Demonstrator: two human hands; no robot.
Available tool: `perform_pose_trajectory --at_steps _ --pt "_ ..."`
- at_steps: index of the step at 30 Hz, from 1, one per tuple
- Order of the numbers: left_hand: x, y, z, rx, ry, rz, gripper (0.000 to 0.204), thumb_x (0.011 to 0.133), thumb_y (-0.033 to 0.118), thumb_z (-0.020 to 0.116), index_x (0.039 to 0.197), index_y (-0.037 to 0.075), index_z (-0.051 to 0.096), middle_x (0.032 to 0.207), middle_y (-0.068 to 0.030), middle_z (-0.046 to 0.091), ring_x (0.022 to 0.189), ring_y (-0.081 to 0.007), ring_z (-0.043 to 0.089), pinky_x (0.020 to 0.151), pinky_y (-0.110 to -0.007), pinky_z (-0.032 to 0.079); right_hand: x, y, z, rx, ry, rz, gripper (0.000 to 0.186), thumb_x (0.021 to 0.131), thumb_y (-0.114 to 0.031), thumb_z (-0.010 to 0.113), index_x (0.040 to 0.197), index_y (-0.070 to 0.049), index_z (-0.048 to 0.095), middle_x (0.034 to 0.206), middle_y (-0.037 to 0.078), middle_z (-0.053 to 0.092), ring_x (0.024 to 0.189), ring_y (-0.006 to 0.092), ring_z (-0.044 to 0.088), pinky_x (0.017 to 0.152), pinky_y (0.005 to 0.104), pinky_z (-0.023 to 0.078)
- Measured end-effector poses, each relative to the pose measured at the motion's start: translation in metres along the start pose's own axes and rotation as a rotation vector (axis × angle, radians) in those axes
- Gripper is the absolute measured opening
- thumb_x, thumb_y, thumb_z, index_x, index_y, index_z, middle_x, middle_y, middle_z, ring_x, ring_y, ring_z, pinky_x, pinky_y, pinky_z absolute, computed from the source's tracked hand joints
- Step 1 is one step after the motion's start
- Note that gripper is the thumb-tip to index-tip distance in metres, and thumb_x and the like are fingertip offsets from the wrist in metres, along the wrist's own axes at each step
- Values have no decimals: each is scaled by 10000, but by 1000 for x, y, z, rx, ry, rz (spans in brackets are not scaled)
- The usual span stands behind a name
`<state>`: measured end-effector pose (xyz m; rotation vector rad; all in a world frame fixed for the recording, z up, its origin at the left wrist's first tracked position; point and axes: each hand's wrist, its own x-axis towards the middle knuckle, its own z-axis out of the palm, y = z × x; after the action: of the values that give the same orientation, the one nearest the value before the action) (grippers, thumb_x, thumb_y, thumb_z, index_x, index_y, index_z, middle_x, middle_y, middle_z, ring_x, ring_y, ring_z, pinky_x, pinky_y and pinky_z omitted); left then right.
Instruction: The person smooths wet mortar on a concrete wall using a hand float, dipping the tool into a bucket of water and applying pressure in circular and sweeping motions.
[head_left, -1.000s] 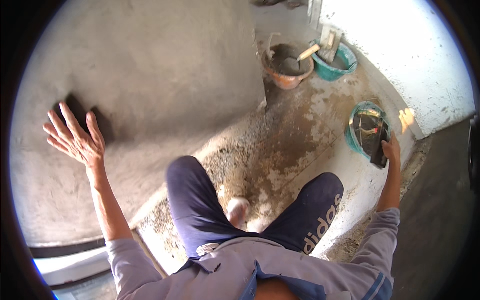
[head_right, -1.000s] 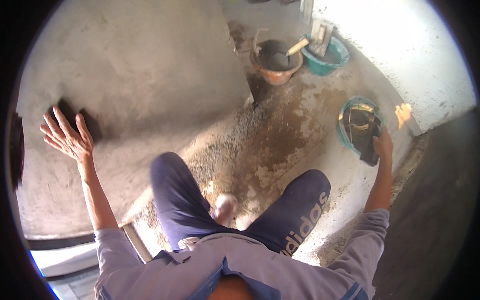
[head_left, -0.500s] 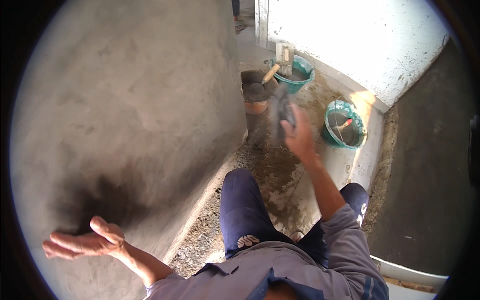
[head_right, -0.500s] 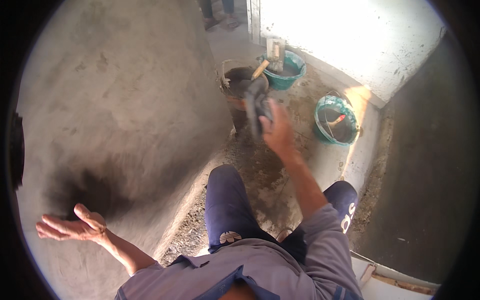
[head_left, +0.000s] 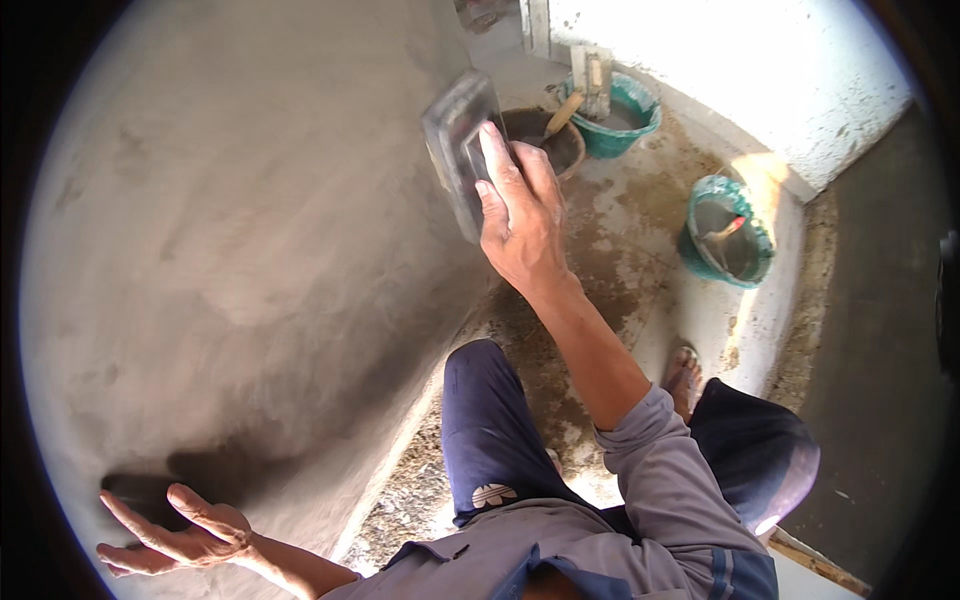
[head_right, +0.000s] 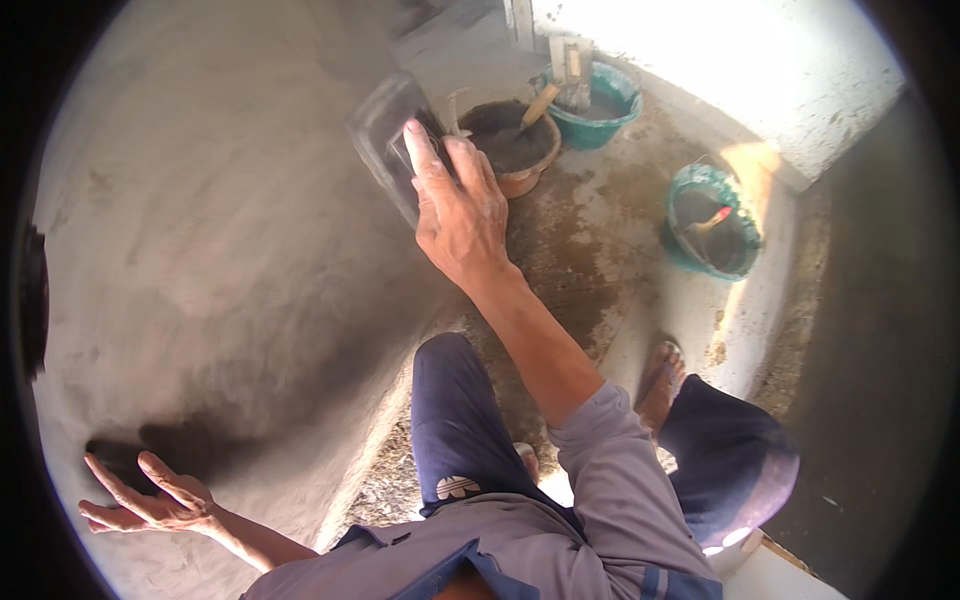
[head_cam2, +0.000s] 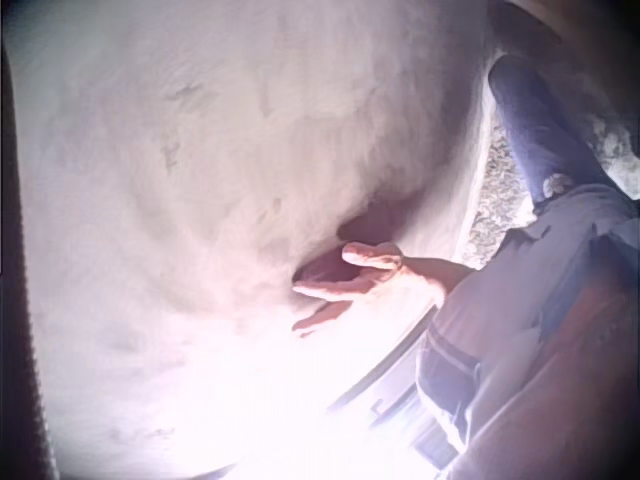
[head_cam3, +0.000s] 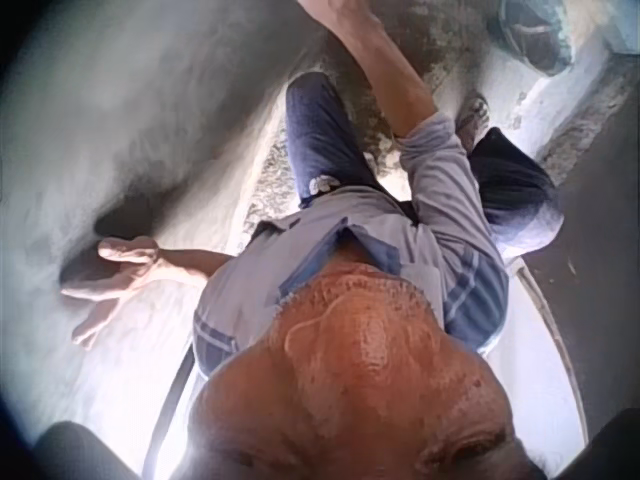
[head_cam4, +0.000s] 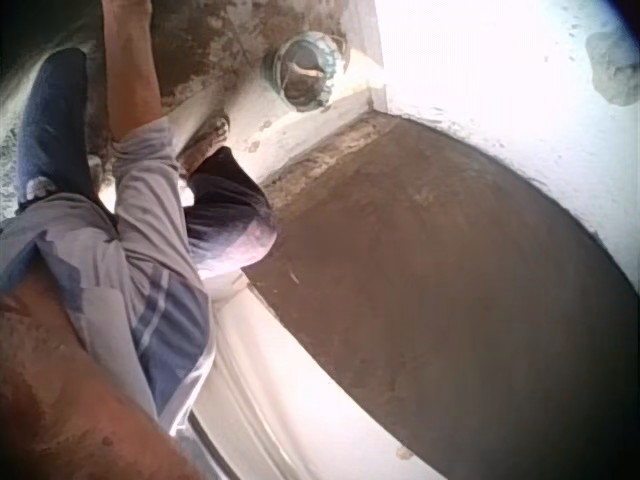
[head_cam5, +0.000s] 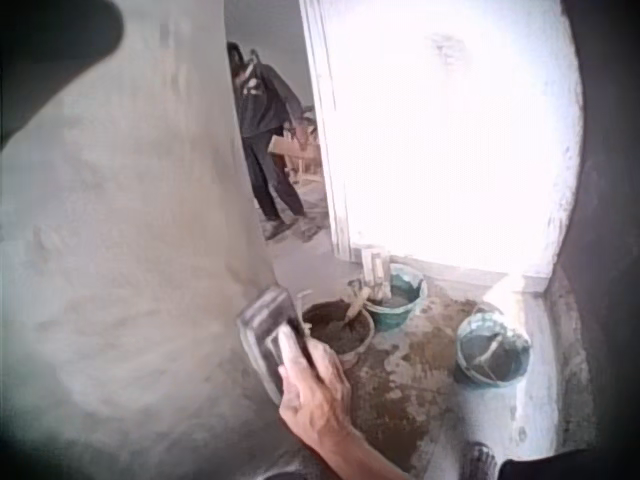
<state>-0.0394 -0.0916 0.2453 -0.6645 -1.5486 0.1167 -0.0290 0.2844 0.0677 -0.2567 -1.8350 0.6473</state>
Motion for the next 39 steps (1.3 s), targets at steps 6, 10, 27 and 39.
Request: perform_pose_trajectory --at_steps 6,10,27,39 --pt "0 10 11 112 -28 5 609 1042 516 490 1467 86 564 1671 -69 265 1524 -235 256 1237 -568 142 -121 80 6 -37 -144 283 653 821 50 711 1439 -111 574 1157 194 631 1036 370 651 883 437 550" --pt "0 4 7 202 -39 6 683 1044 590 410 1486 86 539 1652 -118 314 1524 -293 282 1232 -586 144 -159 83 -21 3 -136 438 593 865 18 689 1439 -9 541 1178 196 647 1046 372 655 901 423 551" --pt "-9 1 10 271 -101 -130 760 1031 674 278 1575 164 421 1656 -190 291 1545 -423 186 1209 -654 105 -197 103 0 -14 -246 378 592 843 -2 709 1420 -39 583 1176 155 669 992 346 651 855 416 546" --pt "-22 15 15 279 -94 -114 757 1037 666 266 1569 154 429 1651 -191 299 1539 -428 194 1213 -640 120 -120 27 29 154 -12 68 503 903 -67 635 1400 -142 634 1049 103 625 939 274 625 847 384 564"
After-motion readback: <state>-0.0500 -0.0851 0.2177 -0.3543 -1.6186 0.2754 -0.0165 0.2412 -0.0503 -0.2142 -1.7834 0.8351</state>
